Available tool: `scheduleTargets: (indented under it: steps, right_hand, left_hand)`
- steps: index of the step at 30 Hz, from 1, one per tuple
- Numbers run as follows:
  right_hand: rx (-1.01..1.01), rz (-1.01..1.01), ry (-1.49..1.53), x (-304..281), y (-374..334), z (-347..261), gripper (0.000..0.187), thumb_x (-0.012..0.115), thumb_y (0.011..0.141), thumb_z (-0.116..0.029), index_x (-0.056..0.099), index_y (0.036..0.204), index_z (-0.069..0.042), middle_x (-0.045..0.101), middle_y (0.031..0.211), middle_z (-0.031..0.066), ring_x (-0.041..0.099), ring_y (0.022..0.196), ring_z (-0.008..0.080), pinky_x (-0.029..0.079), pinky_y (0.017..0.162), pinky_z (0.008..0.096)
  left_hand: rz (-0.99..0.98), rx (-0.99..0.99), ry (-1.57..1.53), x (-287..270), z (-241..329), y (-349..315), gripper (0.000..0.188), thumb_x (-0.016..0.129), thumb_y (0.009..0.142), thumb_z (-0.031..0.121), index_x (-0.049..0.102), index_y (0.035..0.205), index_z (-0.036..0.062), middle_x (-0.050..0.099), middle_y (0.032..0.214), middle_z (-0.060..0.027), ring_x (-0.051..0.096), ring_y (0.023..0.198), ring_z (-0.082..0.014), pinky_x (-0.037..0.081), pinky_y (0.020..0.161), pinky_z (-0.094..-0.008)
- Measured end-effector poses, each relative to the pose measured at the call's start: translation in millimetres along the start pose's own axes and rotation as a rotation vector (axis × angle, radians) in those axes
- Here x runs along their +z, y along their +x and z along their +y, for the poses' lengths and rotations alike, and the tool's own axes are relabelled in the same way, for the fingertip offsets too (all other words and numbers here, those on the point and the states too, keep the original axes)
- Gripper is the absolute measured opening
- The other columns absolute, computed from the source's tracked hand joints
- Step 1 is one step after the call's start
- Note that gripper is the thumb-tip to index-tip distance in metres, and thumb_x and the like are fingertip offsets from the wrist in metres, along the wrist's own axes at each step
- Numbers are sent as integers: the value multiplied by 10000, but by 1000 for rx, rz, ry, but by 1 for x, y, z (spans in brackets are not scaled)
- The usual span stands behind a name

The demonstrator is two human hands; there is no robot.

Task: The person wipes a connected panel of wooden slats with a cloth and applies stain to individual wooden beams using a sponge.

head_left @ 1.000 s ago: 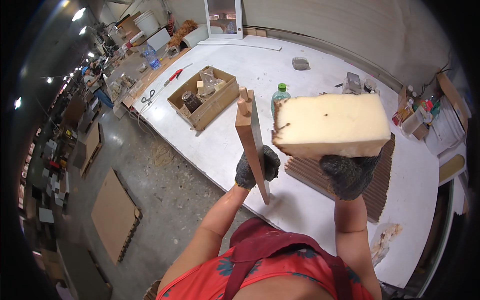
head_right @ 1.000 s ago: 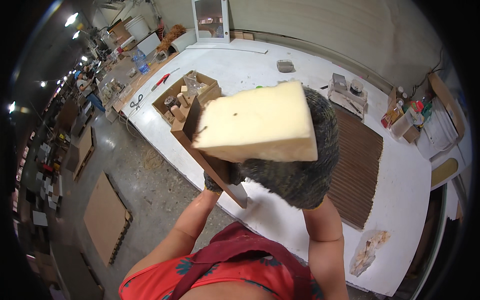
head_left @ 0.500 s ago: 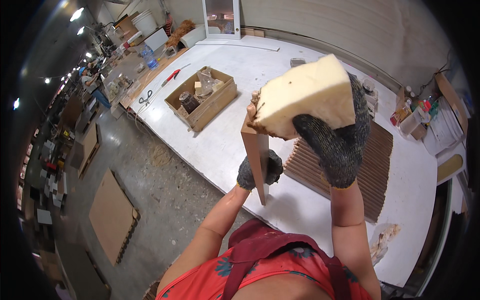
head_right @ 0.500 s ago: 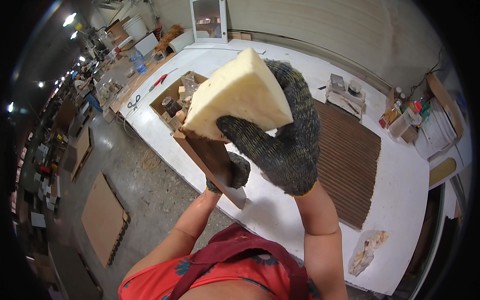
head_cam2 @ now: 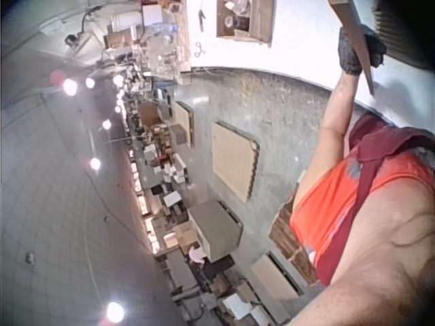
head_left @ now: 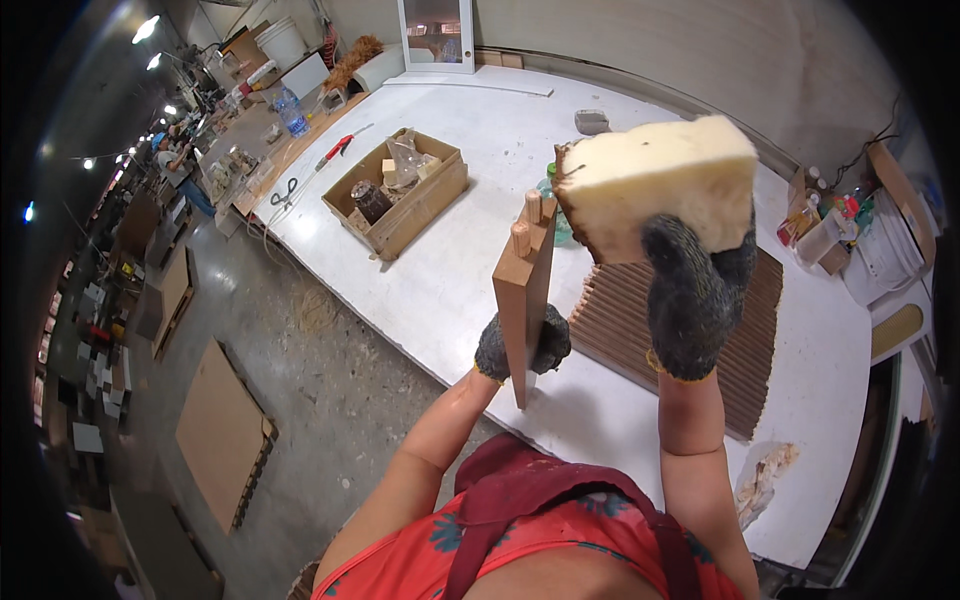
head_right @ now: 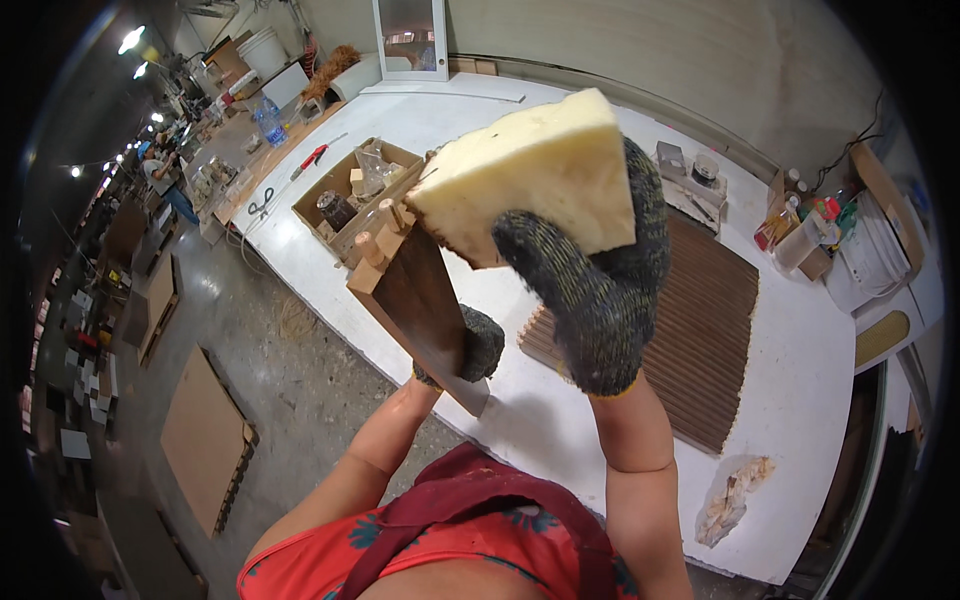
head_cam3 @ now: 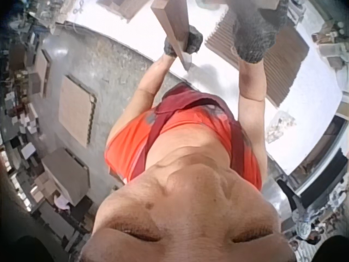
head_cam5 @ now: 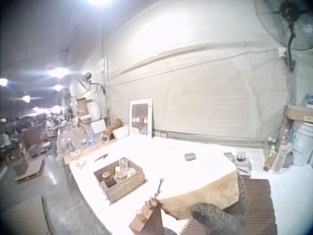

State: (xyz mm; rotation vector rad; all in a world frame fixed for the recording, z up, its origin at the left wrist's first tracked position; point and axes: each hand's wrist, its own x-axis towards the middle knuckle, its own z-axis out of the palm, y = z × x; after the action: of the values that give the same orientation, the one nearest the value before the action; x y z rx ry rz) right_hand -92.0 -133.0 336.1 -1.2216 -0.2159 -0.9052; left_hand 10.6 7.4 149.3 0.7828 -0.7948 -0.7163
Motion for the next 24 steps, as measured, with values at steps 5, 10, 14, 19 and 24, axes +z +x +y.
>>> scheduleTargets:
  steps: [5, 10, 14, 19, 24]
  right_hand:
    - [-209, -125, -271, -16, -22, 7, 535, 762, 708, -57, 502, 1174, -14, 581, 1090, 96, 571, 994, 200, 476, 866, 334]
    - [-389, -312, -562, -16, -22, 24, 509, 761, 714, -95, 530, 1161, -20, 585, 1099, 105, 564, 1013, 231, 447, 892, 356]
    - [-420, -345, -703, -10, -28, 53, 489, 760, 718, -124, 552, 1150, -26, 588, 1106, 111, 559, 1028, 256, 425, 913, 375]
    - [-372, -378, -795, -8, -46, 75, 479, 778, 698, -156, 573, 1111, -25, 594, 1071, 116, 567, 993, 270, 421, 892, 387]
    - [-187, -381, -802, -11, -92, 100, 469, 811, 648, -132, 574, 1038, -23, 588, 970, 122, 577, 894, 271, 451, 801, 372]
  left_hand:
    - [162, -29, -12, 8, -2, 5, 411, 581, 852, 351, 558, 690, -26, 547, 570, -109, 510, 450, -176, 414, 401, -285]
    - [224, 17, 347, 15, 20, 11, 357, 549, 883, 262, 599, 729, -57, 562, 546, -90, 532, 442, -157, 414, 410, -261]
    - [346, 115, 471, -3, 16, 3, 220, 530, 902, 164, 580, 791, -19, 558, 550, -63, 536, 473, -136, 405, 423, -252]
    - [547, 252, 225, -2, 16, 6, 149, 525, 903, 112, 574, 970, -13, 621, 765, -74, 583, 668, -142, 476, 556, -267]
    - [576, 395, 269, -19, 18, 9, 379, 434, 932, 307, 612, 1007, -19, 622, 839, -71, 595, 813, -149, 494, 680, -266]
